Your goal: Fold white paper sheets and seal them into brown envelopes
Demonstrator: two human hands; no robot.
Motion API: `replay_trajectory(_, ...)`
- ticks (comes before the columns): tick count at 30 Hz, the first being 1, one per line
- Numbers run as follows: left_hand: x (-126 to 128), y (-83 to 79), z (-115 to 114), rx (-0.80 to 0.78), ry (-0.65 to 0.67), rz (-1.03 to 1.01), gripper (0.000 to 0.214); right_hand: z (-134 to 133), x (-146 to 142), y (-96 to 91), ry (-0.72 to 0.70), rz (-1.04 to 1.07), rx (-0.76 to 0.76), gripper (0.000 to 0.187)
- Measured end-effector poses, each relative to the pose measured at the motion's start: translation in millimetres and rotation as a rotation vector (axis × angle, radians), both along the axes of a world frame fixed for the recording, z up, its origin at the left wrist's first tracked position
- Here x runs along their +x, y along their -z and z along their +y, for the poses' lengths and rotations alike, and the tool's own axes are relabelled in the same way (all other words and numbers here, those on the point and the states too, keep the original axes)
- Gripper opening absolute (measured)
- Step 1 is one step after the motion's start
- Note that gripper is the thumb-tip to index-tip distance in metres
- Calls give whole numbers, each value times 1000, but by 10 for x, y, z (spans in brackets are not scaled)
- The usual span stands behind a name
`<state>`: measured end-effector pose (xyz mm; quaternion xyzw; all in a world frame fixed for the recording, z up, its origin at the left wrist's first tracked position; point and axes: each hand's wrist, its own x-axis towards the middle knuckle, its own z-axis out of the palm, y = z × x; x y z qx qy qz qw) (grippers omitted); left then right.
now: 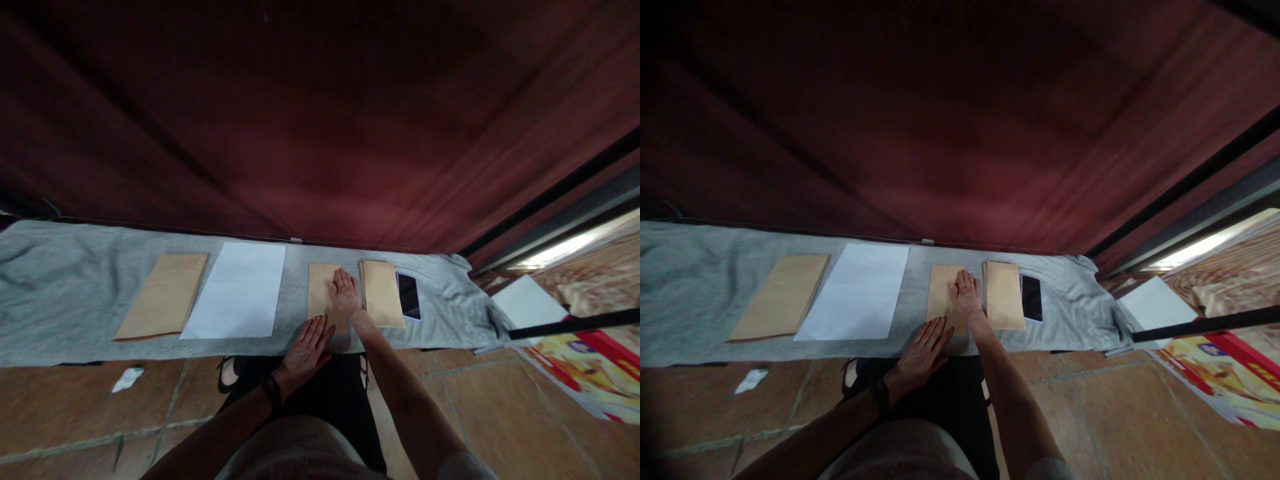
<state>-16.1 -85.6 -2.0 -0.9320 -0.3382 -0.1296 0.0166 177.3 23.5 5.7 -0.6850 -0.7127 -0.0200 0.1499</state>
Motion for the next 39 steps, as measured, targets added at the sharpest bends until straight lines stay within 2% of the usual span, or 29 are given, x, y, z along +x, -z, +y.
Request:
replay_trajectory(3, 2, 5, -3, 0, -18, -2, 70, -138, -39, 16, -39, -21, -8, 53)
replay_trajectory(7, 8, 0, -11, -12, -37, -5, 66, -409, -75, 66, -249, -34, -12, 57)
replay_trajectory(9, 9, -5, -11, -11, -33, 1, 65, -461, -68, 57, -293, -35, -25, 57)
replay_trajectory(12, 7, -8, -3, 1, -35, 2, 66, -381, -52, -4, -325, -40, -54, 54)
replay_trajectory(15, 4, -4, 4, 18, -23, 7, 70, -183, -50, -55, -316, -41, -51, 51)
replay_trajectory(19, 2, 12, -2, 25, -20, 7, 72, 80, -46, -50, -253, -29, -21, 48)
replay_trajectory(23, -6, 23, -12, 20, -16, -20, 74, 232, -23, -30, -237, -31, 1, 51)
replay_trajectory(28, -18, -3, -11, 17, -13, -23, 72, 174, -57, -39, -258, -34, -8, 49)
replay_trajectory(34, -15, -19, 7, -4, -4, -26, 69, -89, -141, -76, -518, -34, -123, 47)
replay_trajectory(39, -11, -13, 5, -1, -11, -18, 71, 3, -176, -97, -498, -24, -150, 44)
